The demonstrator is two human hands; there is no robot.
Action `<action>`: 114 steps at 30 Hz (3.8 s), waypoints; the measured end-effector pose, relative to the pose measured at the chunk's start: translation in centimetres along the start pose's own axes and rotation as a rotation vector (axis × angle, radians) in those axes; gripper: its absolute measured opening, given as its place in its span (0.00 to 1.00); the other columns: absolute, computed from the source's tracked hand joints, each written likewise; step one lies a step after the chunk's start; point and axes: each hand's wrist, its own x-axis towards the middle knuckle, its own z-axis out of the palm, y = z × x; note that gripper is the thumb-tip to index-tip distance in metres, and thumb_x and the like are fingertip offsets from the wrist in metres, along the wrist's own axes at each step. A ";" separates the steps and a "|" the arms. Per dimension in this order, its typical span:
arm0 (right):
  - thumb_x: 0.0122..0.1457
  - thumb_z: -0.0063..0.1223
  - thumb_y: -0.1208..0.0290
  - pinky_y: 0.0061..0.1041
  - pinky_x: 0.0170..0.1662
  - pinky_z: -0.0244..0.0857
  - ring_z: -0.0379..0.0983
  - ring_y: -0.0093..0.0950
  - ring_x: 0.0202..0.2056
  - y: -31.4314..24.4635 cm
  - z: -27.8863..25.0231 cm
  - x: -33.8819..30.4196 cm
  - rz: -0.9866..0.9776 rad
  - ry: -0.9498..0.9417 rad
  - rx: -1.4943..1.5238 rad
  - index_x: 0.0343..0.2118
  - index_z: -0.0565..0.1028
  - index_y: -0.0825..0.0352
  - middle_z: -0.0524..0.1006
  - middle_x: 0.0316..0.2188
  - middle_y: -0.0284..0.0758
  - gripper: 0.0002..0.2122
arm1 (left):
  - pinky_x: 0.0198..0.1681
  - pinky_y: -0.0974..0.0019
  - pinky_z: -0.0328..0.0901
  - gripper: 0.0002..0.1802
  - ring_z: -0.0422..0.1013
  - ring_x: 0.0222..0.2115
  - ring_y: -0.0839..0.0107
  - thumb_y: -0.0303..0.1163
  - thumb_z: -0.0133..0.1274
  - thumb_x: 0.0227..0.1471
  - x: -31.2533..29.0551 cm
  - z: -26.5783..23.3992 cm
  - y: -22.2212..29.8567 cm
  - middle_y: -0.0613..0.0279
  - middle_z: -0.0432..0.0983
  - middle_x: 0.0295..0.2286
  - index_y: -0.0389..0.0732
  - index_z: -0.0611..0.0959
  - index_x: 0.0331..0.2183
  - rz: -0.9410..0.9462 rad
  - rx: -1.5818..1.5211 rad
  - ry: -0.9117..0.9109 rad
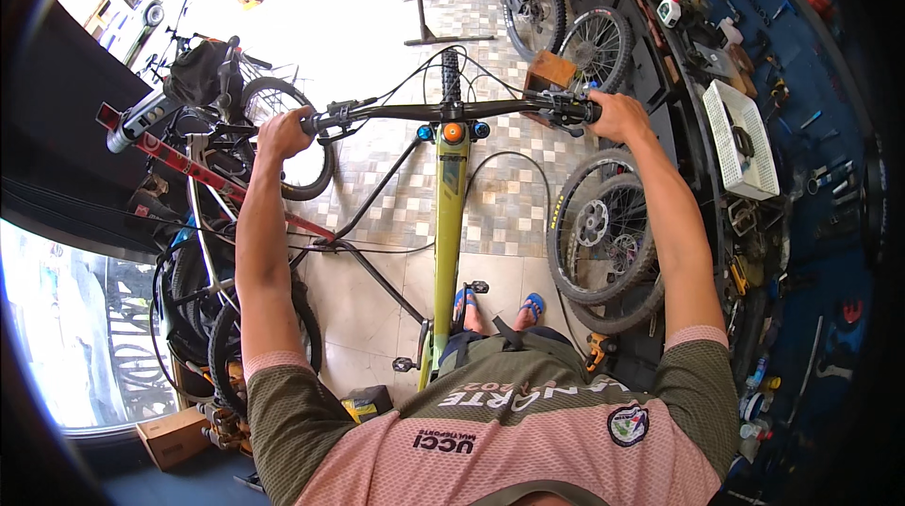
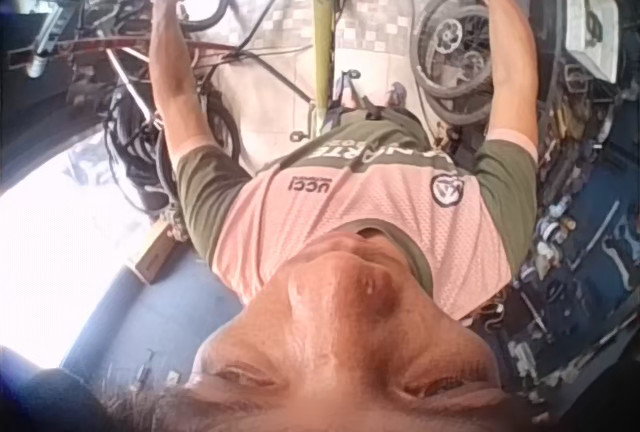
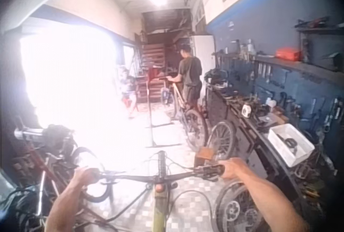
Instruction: The person adjusts the handlebar of a green mountain bike using a hex key. They tighten the stem bolts, rotate the handlebar to align it, and test the position by holding the grips.
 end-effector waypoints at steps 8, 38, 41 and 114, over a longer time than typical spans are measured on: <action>0.49 0.70 0.54 0.49 0.50 0.74 0.82 0.51 0.45 -0.1 0.1 -0.2 0.022 -0.001 -0.005 0.51 0.80 0.54 0.86 0.39 0.47 0.25 | 0.45 0.46 0.74 0.20 0.82 0.40 0.46 0.41 0.61 0.49 0.2 -0.2 0.0 0.48 0.87 0.35 0.59 0.89 0.46 0.004 -0.006 -0.021; 0.49 0.73 0.53 0.50 0.48 0.72 0.82 0.52 0.44 0.2 0.4 -0.1 0.057 -0.027 0.002 0.54 0.74 0.52 0.85 0.37 0.48 0.29 | 0.40 0.43 0.71 0.16 0.82 0.37 0.45 0.41 0.61 0.52 0.4 0.0 -0.2 0.50 0.86 0.30 0.57 0.82 0.45 0.024 -0.016 -0.001; 0.48 0.72 0.54 0.51 0.47 0.73 0.82 0.52 0.44 0.4 0.7 0.1 0.026 -0.004 0.002 0.53 0.74 0.52 0.85 0.37 0.48 0.29 | 0.39 0.43 0.71 0.16 0.82 0.36 0.45 0.41 0.62 0.52 0.6 0.1 -0.6 0.50 0.85 0.30 0.57 0.82 0.45 0.024 -0.003 -0.017; 0.47 0.69 0.62 0.52 0.45 0.74 0.82 0.55 0.40 -1.1 1.0 7.6 -0.003 0.001 0.065 0.45 0.78 0.58 0.85 0.33 0.48 0.21 | 0.45 0.46 0.75 0.24 0.82 0.39 0.45 0.37 0.62 0.45 12.7 -0.7 -1.5 0.48 0.87 0.35 0.53 0.89 0.47 0.053 -0.036 -0.184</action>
